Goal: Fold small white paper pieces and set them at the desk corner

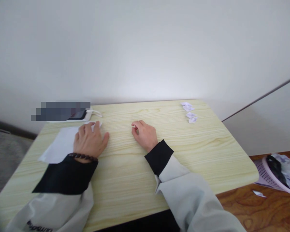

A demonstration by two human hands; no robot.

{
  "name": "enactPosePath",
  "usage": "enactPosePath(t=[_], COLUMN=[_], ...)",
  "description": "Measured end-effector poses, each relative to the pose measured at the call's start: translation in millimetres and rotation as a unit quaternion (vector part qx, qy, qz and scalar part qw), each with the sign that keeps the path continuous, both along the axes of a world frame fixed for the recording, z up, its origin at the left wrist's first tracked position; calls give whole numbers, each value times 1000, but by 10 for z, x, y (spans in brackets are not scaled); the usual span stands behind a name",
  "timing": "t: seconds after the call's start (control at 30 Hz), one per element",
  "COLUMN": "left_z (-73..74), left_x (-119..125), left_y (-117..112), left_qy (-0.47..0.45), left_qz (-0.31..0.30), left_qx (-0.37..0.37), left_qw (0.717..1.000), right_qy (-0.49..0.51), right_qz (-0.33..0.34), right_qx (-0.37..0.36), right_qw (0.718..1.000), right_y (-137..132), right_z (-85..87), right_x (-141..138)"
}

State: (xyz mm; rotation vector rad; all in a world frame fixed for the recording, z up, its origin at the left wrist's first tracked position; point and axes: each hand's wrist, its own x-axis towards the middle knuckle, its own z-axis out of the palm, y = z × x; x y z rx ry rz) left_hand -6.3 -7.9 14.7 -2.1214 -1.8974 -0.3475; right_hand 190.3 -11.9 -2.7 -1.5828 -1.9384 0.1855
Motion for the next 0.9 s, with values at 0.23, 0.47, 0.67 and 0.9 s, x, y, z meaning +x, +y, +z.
enactPosePath(t=[0.23,0.47,0.67,0.9], left_z=[36,-11,-31,-7], left_x=[-48,-26,-68,-108], left_y=[22,35,58,49], left_qy=[-2,-52,-85,-32], left_qz=[-47,-129,-152,-34], left_qx=[-21,-39,-14,-43], left_qw=[999,990,985,998], right_qy=[-19,-26,-21,-8], right_qz=[3,9,25,39], right_qx=[-21,-25,-33,-35], right_qw=[1000,999,999,999], right_y=[23,23,24,21], right_z=[24,31,30,23], right_x=[-25,-39,-18,0])
